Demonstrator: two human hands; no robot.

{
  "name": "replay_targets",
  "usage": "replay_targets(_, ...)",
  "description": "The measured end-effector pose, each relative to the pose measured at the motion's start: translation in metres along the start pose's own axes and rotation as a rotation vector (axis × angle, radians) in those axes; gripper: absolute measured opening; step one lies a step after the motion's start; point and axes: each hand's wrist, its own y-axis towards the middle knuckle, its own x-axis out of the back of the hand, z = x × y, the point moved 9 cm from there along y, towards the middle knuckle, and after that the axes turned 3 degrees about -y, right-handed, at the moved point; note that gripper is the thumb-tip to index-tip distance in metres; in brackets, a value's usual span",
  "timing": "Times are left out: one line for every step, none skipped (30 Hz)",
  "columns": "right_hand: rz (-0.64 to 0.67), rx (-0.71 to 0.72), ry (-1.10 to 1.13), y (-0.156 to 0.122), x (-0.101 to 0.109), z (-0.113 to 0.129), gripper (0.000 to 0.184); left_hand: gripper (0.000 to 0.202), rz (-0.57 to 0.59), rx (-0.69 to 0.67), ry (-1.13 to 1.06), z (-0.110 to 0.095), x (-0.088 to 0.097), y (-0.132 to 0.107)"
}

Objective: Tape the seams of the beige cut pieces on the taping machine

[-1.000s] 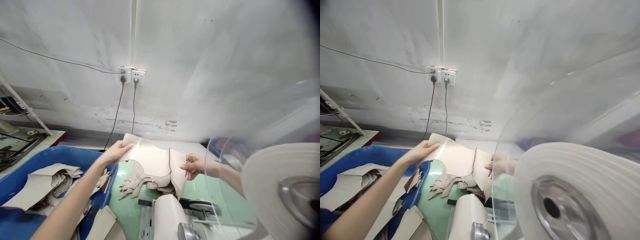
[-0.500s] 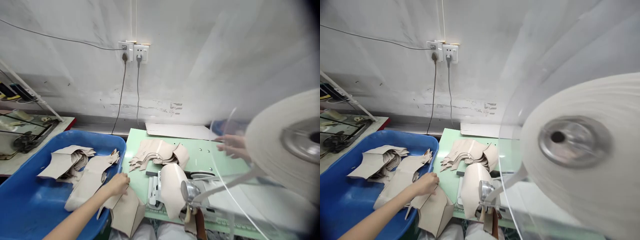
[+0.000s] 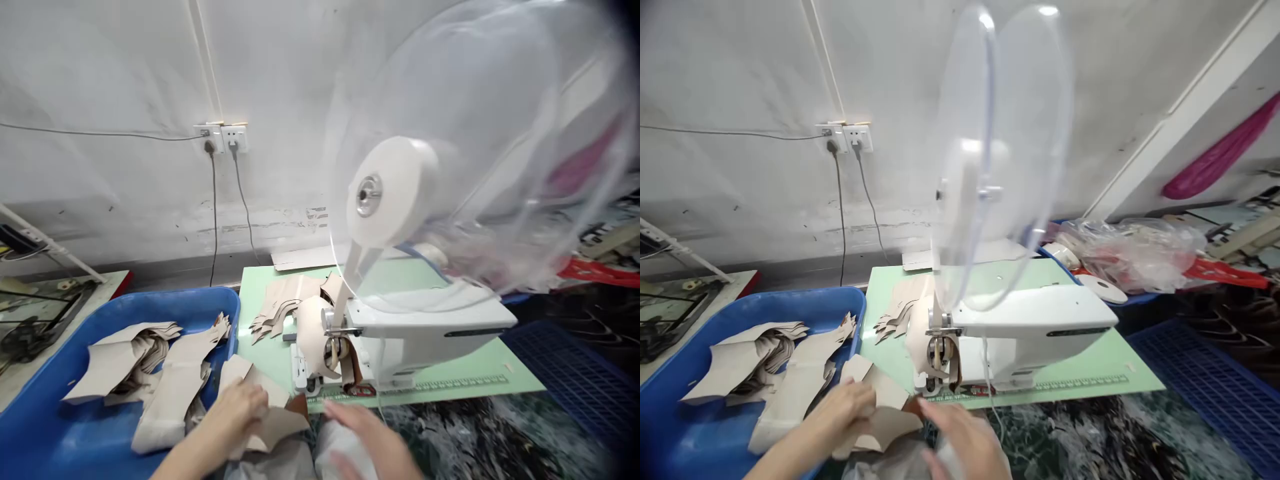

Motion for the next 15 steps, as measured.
replay_targets(0.163,0.016,0.017,0.009,-0.036,0.007,0.066,0.005,0.023,-0.053,-0.048,-0.023,0.003,-0.01)
replay_targets(0.27,0.042,0.056,0.016,-0.061,0.014,0.065,0.004,0.041,-0.096,-0.112,-0.043,0.007,-0.019)
replay_targets(0.339,0.053,0.092,0.021,-0.074,0.02,0.06,0.005,0.049,-0.115,-0.187,-0.058,0.013,-0.026)
replay_targets(0.356,0.038,0.121,0.024,-0.077,0.023,0.049,0.007,0.041,-0.106,-0.27,-0.068,0.022,-0.03)
replay_targets(0.324,-0.005,0.135,0.026,-0.069,0.022,0.035,0.008,0.01,-0.072,-0.358,-0.072,0.033,-0.031)
replay_targets(0.268,-0.066,0.142,0.026,-0.055,0.02,0.026,0.01,-0.035,-0.022,-0.445,-0.074,0.044,-0.029)
replay_targets(0.211,-0.127,0.158,0.024,-0.037,0.018,0.024,0.015,-0.096,0.029,-0.53,-0.073,0.056,-0.025)
replay_targets(0.157,-0.17,0.197,0.023,-0.018,0.018,0.027,0.022,-0.163,0.066,-0.611,-0.073,0.066,-0.019)
replay_targets(0.1,-0.185,0.254,0.023,0.001,0.02,0.031,0.029,-0.226,0.086,-0.692,-0.074,0.075,-0.012)
replay_targets(0.045,-0.178,0.327,0.026,0.019,0.022,0.035,0.035,-0.282,0.094,-0.773,-0.076,0.081,-0.003)
replay_targets(-0.004,-0.166,0.406,0.031,0.034,0.024,0.038,0.038,-0.324,0.094,-0.854,-0.079,0.085,0.006)
replay_targets(-0.043,-0.165,0.485,0.039,0.046,0.022,0.04,0.039,-0.354,0.09,-0.927,-0.083,0.086,0.015)
replay_targets(-0.079,-0.181,0.551,0.047,0.054,0.017,0.041,0.039,-0.381,0.086,-0.986,-0.086,0.086,0.023)
replay_targets(-0.103,-0.207,0.604,0.055,0.058,0.01,0.041,0.039,-0.398,0.082,-1.027,-0.088,0.085,0.031)
replay_targets(-0.112,-0.227,0.652,0.063,0.059,0.003,0.04,0.039,-0.411,0.081,-1.049,-0.089,0.083,0.036)
